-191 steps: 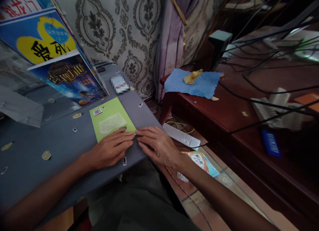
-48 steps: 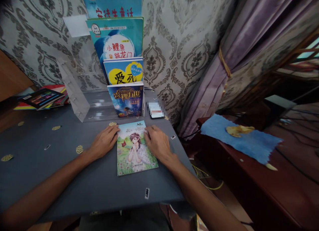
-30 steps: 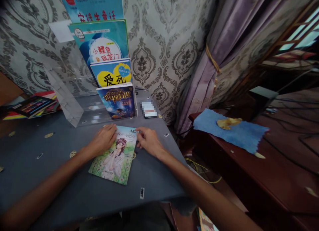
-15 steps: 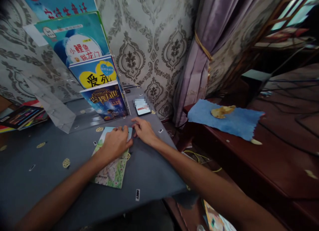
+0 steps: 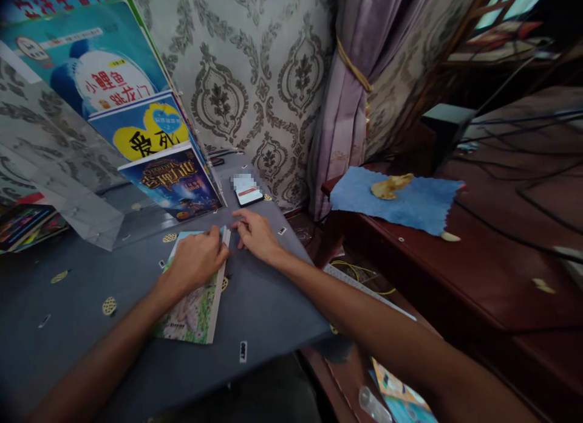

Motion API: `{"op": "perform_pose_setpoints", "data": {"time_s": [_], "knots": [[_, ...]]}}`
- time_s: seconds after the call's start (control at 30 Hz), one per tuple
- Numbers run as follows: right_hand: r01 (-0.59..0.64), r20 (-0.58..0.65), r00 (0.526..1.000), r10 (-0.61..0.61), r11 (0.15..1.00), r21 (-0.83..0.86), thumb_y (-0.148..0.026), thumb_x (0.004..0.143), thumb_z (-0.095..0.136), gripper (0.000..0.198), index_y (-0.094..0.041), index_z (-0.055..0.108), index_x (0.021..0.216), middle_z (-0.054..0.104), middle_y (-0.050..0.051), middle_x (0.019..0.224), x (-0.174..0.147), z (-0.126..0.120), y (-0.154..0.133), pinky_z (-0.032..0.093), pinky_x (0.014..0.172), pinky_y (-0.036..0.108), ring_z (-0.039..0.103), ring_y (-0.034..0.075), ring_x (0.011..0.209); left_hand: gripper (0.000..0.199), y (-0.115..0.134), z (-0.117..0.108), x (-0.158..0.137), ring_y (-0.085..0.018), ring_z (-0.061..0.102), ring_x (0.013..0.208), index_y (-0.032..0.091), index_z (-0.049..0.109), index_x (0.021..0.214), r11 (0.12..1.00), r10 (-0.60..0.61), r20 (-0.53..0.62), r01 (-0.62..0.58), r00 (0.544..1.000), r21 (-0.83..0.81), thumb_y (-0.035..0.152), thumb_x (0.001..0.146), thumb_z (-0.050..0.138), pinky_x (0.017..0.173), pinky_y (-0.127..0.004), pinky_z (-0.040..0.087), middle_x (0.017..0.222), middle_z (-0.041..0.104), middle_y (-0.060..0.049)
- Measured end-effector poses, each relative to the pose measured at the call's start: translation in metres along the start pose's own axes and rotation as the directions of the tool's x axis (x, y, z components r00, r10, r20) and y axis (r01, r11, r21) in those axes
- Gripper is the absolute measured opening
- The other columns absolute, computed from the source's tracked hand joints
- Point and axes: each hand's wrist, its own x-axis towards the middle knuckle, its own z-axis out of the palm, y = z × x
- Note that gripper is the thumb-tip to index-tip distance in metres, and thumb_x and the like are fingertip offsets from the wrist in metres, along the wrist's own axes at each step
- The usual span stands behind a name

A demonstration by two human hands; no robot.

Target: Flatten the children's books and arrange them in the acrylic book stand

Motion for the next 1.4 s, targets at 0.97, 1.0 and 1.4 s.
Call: {"op": "perform_pose_setpoints", "data": {"time_s": [0.97, 1.0, 1.4], "knots": [[0.115, 0.069, 0.993, -0.093, 0.855, -0.506, -0.015, 0.095, 0.049, 0.042, -0.02, 0.056, 0.136, 0.079, 0.007, 0.103, -0.01, 0.001, -0.013, 0.053, 0.079, 0.03, 0.073, 0.021, 0.088, 0.031, 0.003, 0.017, -0.002, -0.032, 0.07, 0.1, 0.009, 0.062, 0.111, 1.0, 0.018, -0.068, -0.019, 0.998, -0.011, 0.028, 0.099, 0.041, 0.078, -0.04, 0.055, 0.105, 0.071, -0.021], [0.11, 0.07, 0.994, -0.086, 0.827, -0.551, -0.017, 0.095, 0.05, 0.042, -0.02, 0.055, 0.137, 0.079, 0.007, 0.104, -0.011, 0.001, -0.014, 0.052, 0.08, 0.031, 0.073, 0.022, 0.092, 0.031, 0.003, 0.017, -0.002, -0.033, 0.069, 0.102, 0.009, 0.062, 0.111, 1.0, 0.02, -0.067, -0.021, 0.998, -0.017, 0.03, 0.099, 0.042, 0.078, -0.04, 0.055, 0.106, 0.071, -0.021], [0.282, 0.229, 0.959, -0.168, 0.661, -0.695, -0.024, 0.101, 0.048, 0.031, -0.017, 0.056, 0.13, 0.074, 0.012, 0.115, -0.02, 0.009, -0.021, 0.046, 0.092, 0.039, 0.062, 0.028, 0.109, 0.089, -0.078, 0.054, -0.097, -0.029, 0.021, 0.154, 0.028, 0.025, 0.159, 0.828, 0.524, -0.04, -0.521, 0.851, -0.207, 0.068, 0.087, 0.059, 0.123, -0.049, 0.026, 0.166, 0.027, -0.011]]}}
